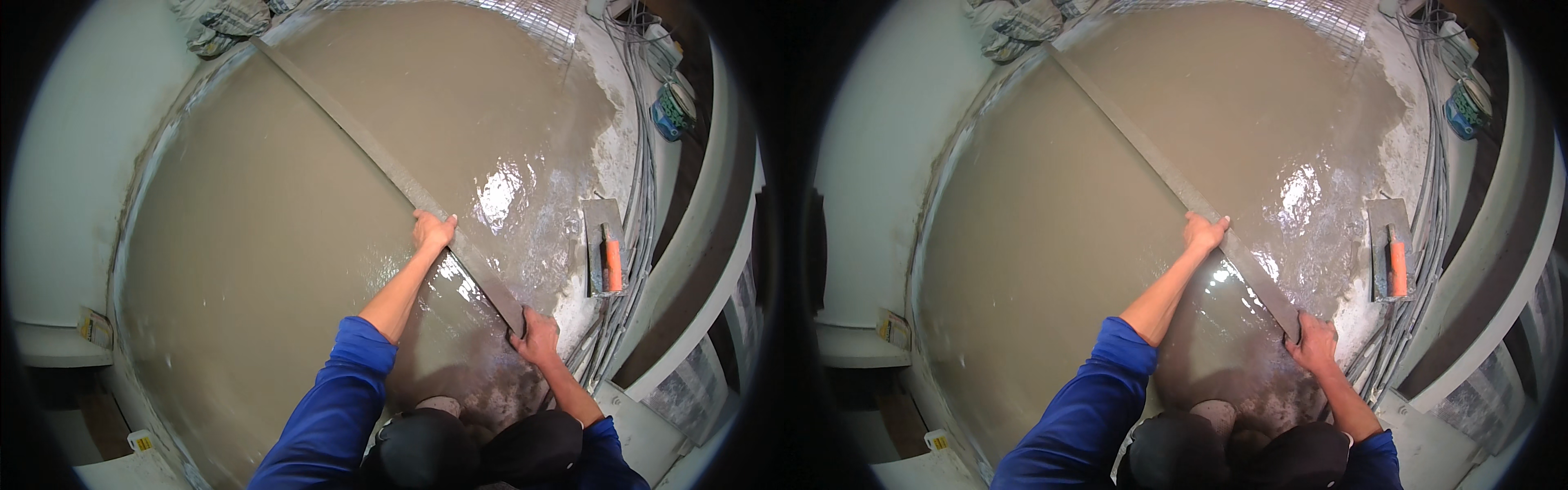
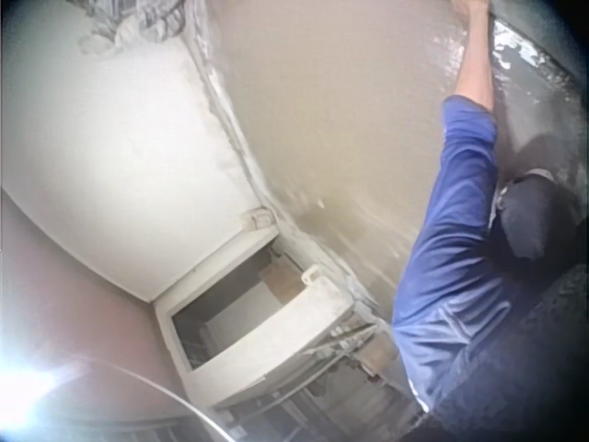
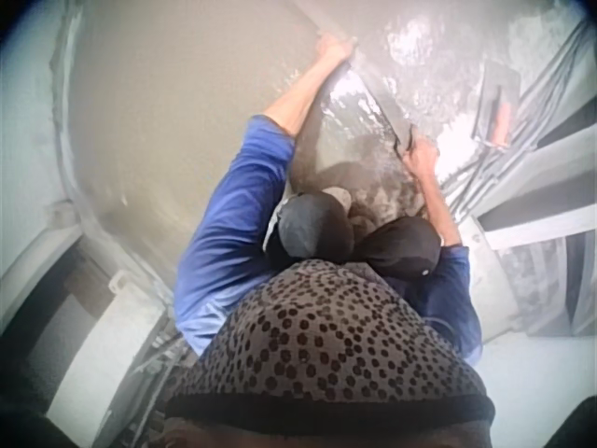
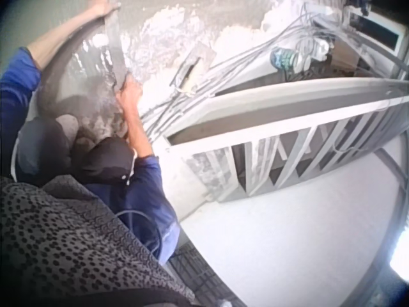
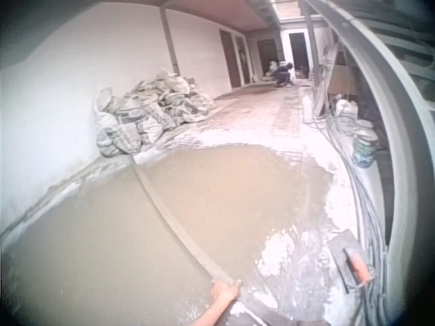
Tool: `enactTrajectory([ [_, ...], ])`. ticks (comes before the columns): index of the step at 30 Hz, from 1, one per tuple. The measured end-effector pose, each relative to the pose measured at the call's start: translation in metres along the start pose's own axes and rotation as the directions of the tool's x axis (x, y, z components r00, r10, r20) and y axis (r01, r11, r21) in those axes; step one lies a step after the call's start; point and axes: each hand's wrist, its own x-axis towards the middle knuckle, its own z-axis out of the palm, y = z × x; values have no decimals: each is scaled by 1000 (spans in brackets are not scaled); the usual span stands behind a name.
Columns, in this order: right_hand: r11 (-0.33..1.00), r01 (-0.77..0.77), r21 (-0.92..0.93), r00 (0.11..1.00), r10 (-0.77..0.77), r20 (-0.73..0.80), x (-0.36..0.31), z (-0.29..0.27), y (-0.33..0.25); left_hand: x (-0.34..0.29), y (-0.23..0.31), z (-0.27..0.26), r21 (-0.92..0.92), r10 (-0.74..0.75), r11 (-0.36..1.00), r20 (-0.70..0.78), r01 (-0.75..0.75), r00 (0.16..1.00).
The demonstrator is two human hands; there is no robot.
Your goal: The person levels wet concrete on a floor using a long straightedge, then smooths the surface with a hand trowel. The person moves around the area to reach different sections, repeatedly dragging the straightedge and troweling the concrete.
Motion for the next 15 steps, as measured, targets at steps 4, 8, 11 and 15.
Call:
enactTrajectory([
  [4,1000,7,-21,1000,-7,-7,-1,-5,14,-5,14,11,-31,3,1000,17,-3,1000],
  [8,1000,-8,9,999,9,-34,-6,-7,18,-11,16,20,-19,7,1000,54,-6,999],
  [11,1000,-25,-20,998,23,-53,-2,-8,20,-4,22,24,-9,66,998,30,-65,997],
  [15,999,-17,-47,994,12,-108,8,-15,27,3,36,31,-42,84,996,39,-83,996],
])
